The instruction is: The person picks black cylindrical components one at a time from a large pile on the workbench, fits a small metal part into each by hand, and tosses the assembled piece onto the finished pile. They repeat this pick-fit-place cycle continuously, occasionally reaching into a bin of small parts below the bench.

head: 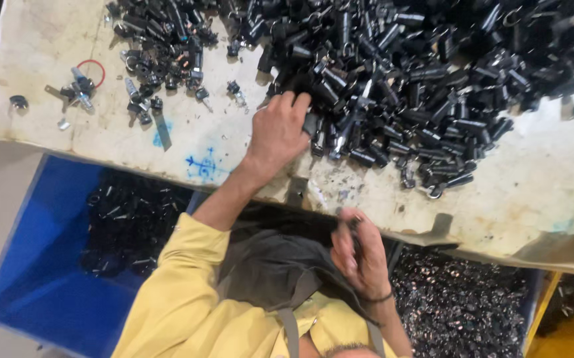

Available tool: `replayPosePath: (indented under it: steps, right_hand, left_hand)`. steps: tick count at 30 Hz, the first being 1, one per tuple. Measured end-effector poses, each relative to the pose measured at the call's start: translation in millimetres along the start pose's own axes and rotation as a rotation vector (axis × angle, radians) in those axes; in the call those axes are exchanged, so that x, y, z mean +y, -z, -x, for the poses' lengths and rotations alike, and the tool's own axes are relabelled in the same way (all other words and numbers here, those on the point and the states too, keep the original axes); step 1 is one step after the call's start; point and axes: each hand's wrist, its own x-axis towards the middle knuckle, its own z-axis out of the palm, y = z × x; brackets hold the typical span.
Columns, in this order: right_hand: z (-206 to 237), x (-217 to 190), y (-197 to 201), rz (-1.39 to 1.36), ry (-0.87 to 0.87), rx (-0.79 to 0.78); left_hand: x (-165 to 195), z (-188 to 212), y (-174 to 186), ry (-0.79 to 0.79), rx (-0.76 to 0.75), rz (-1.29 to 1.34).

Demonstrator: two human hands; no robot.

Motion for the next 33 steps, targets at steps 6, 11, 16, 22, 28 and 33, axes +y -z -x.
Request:
replayPosePath:
  steps: [6, 11, 16, 22, 28, 33]
  right_hand:
    - [4, 5, 22, -0.225, 0.045, 0.092]
    - [-5, 7, 25, -0.209, 0.036, 0.078]
    - [-18, -9, 18, -0.022, 0.155, 0.064]
    - [-24, -6, -4, 0.229, 0.421, 0.243]
    - [-24, 6, -13, 0.784, 0.604, 0.227]
    - [-21, -3, -10, 1.204, 0.898, 0.159]
  left_hand:
    - [-20, 16, 37, 0.025, 0.208, 0.504]
    - [-8, 31, 40, -0.048, 0.332, 1.196]
    - [20, 76, 23, 0.060, -0.053, 1.839]
    - [65, 124, 24, -0.147, -0.077, 1.030]
    - [77, 122, 29, -0.232, 0.067, 0.848]
    - [70, 120, 40, -0.093, -0.229, 0.877]
